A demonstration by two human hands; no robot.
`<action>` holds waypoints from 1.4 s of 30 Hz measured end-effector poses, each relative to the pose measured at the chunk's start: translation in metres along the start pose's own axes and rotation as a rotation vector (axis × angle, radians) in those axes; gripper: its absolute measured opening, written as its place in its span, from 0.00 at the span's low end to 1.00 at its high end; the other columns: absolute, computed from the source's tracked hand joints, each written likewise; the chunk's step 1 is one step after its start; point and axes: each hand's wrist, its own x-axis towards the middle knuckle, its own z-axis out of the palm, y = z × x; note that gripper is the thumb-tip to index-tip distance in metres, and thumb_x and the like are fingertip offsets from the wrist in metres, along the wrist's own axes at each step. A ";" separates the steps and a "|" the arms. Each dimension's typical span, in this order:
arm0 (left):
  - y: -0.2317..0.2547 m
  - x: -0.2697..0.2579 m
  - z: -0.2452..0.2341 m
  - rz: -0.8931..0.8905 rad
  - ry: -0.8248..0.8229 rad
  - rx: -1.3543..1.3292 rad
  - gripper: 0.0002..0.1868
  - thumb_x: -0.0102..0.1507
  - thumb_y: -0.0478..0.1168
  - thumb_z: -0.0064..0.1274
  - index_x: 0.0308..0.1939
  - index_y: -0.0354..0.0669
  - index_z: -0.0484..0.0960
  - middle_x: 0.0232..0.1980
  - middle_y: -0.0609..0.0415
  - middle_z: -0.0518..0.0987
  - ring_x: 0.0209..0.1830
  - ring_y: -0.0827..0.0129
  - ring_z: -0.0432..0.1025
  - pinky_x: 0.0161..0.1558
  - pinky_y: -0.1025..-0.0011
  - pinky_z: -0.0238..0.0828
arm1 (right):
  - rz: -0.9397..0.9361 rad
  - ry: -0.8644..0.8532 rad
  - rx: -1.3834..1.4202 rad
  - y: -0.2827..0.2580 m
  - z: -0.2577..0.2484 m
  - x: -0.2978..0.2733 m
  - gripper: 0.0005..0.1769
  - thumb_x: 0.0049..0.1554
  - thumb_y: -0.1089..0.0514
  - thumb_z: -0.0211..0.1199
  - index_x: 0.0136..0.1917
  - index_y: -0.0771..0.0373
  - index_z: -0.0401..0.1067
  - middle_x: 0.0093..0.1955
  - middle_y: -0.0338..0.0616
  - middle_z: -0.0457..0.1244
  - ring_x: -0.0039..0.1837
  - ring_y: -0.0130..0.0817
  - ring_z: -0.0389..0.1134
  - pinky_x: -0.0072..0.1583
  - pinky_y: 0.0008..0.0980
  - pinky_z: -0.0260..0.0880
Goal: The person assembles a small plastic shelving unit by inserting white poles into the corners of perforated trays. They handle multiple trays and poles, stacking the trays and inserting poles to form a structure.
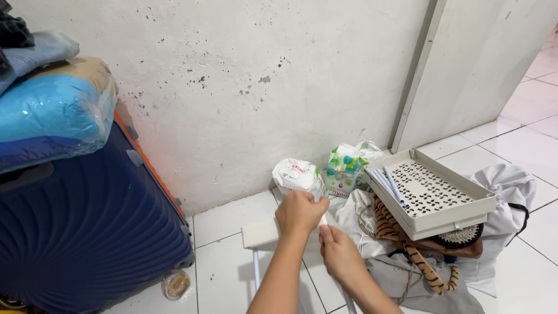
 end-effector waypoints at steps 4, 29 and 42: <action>-0.006 0.004 0.022 0.003 -0.050 0.007 0.22 0.51 0.57 0.59 0.15 0.42 0.81 0.21 0.45 0.78 0.24 0.49 0.75 0.32 0.55 0.73 | 0.015 0.077 -0.120 0.002 -0.004 -0.003 0.24 0.67 0.44 0.45 0.37 0.62 0.66 0.23 0.35 0.53 0.24 0.28 0.51 0.29 0.33 0.52; -0.093 -0.003 0.050 0.540 0.364 0.103 0.12 0.65 0.43 0.44 0.29 0.45 0.78 0.28 0.48 0.78 0.31 0.50 0.75 0.40 0.54 0.71 | 0.240 -0.058 0.268 0.044 0.026 0.017 0.21 0.67 0.44 0.44 0.41 0.61 0.62 0.25 0.37 0.50 0.23 0.30 0.46 0.27 0.35 0.48; -0.053 0.062 -0.052 0.047 0.414 0.027 0.29 0.63 0.64 0.49 0.29 0.42 0.84 0.26 0.41 0.81 0.28 0.45 0.77 0.32 0.54 0.72 | 0.143 -0.100 0.339 -0.026 0.014 -0.013 0.20 0.65 0.46 0.46 0.36 0.58 0.59 0.24 0.31 0.44 0.24 0.23 0.39 0.27 0.30 0.36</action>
